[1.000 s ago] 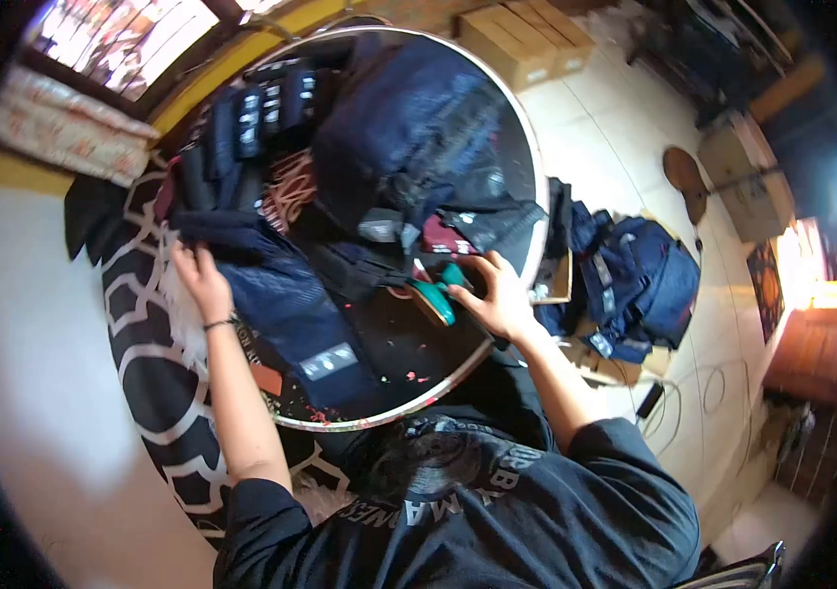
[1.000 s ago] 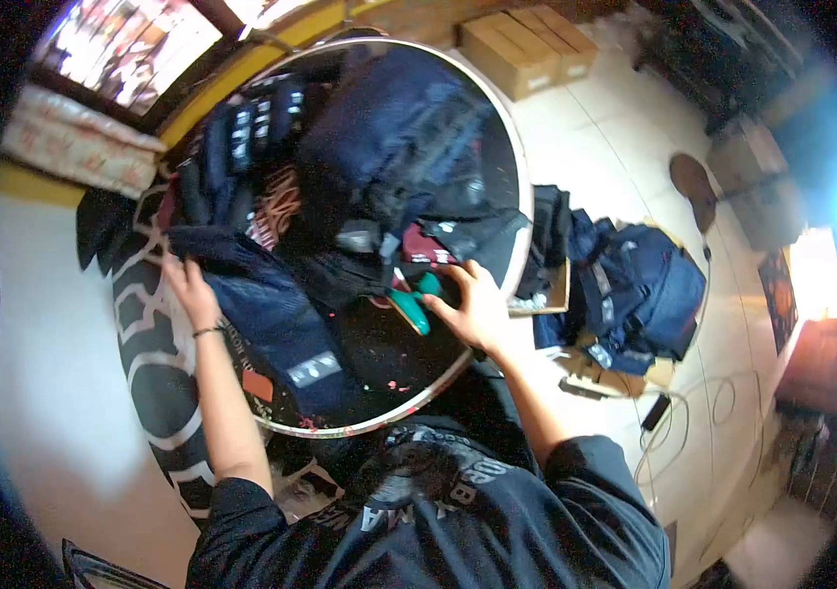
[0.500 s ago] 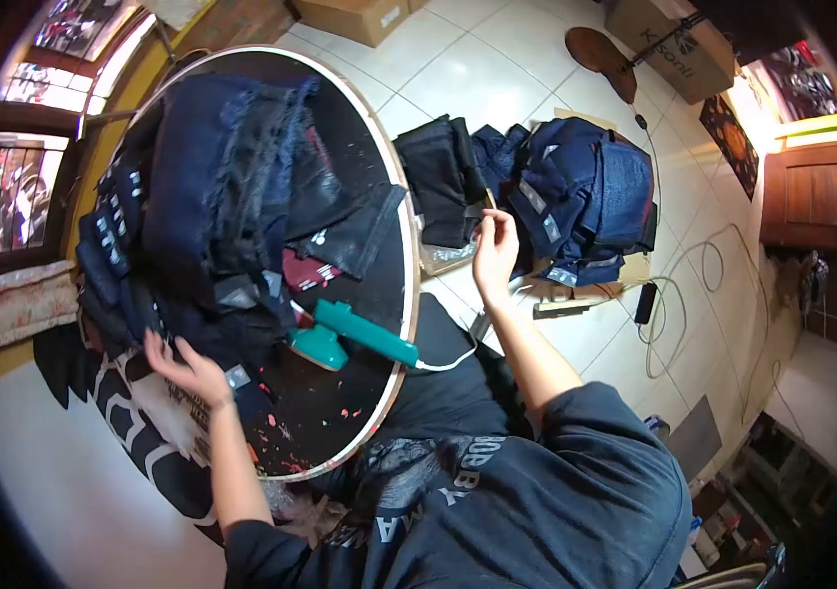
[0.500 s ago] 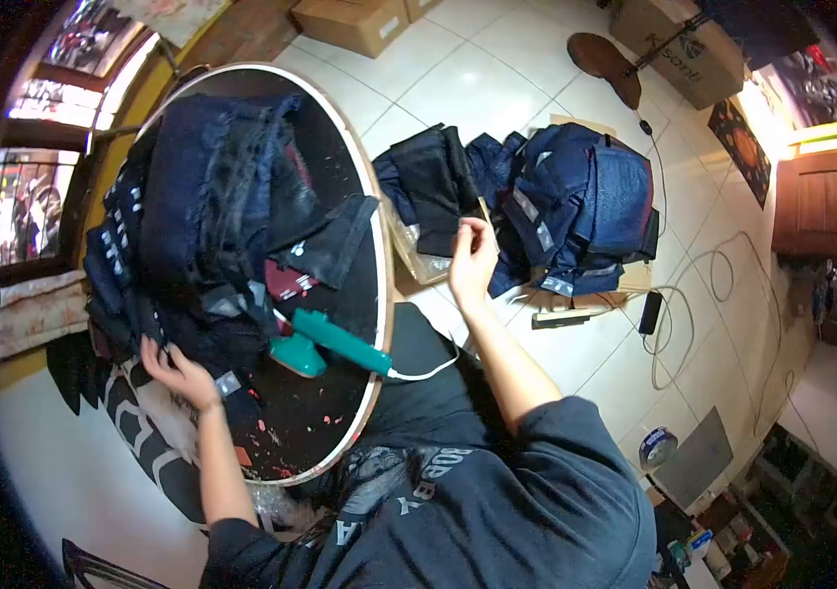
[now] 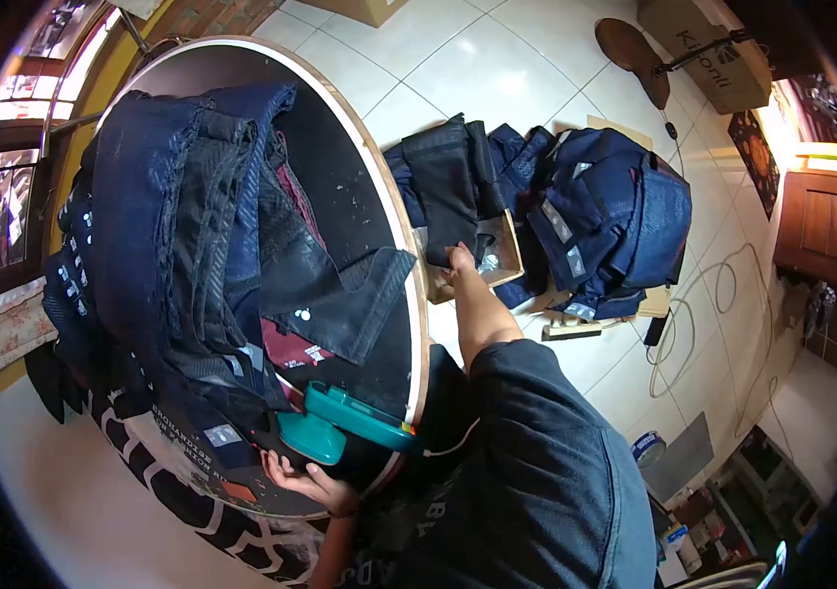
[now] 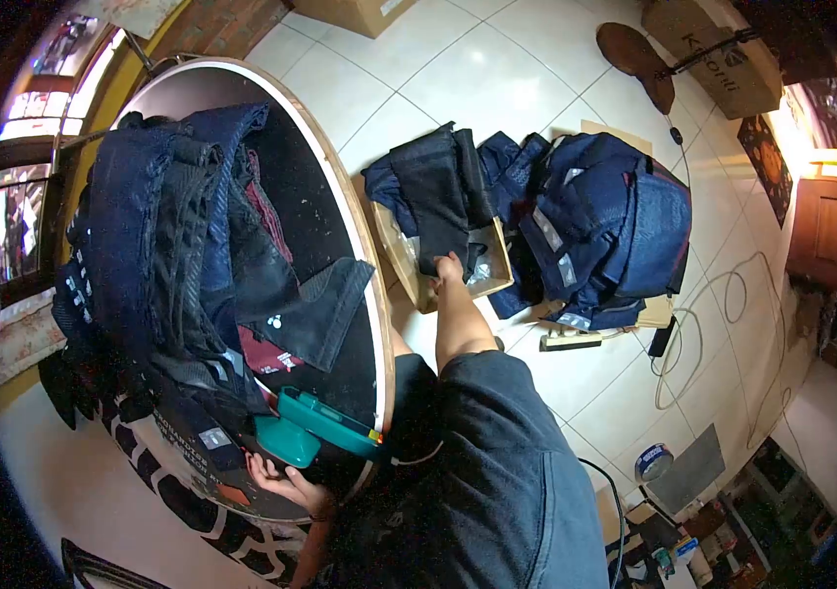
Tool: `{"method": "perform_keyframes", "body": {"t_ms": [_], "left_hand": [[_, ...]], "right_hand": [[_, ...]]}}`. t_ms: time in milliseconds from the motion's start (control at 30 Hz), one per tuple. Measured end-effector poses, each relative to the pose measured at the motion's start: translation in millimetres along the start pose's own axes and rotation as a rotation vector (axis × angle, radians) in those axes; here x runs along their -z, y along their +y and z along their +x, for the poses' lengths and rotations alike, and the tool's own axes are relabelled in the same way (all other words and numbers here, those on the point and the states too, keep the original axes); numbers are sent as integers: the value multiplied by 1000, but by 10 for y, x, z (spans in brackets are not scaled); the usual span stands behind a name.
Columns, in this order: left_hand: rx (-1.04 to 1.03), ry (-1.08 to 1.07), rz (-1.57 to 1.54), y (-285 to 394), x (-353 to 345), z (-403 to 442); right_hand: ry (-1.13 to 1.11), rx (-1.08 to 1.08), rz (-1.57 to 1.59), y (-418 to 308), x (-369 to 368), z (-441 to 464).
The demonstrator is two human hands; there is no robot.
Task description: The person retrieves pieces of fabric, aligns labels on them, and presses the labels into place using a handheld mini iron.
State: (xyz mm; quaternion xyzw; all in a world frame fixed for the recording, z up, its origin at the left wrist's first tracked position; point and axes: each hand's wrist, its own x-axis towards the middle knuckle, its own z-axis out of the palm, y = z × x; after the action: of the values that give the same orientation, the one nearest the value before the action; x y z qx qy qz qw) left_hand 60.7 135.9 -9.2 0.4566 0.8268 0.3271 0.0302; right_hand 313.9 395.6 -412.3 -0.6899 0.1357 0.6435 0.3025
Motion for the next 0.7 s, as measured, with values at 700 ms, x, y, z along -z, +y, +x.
{"method": "perform_keyframes", "body": {"t_ms": [700], "left_hand": [[-31,-37,11,6,26,23]], "right_hand": [[236,722,225,-124,-132,-1072]]}}
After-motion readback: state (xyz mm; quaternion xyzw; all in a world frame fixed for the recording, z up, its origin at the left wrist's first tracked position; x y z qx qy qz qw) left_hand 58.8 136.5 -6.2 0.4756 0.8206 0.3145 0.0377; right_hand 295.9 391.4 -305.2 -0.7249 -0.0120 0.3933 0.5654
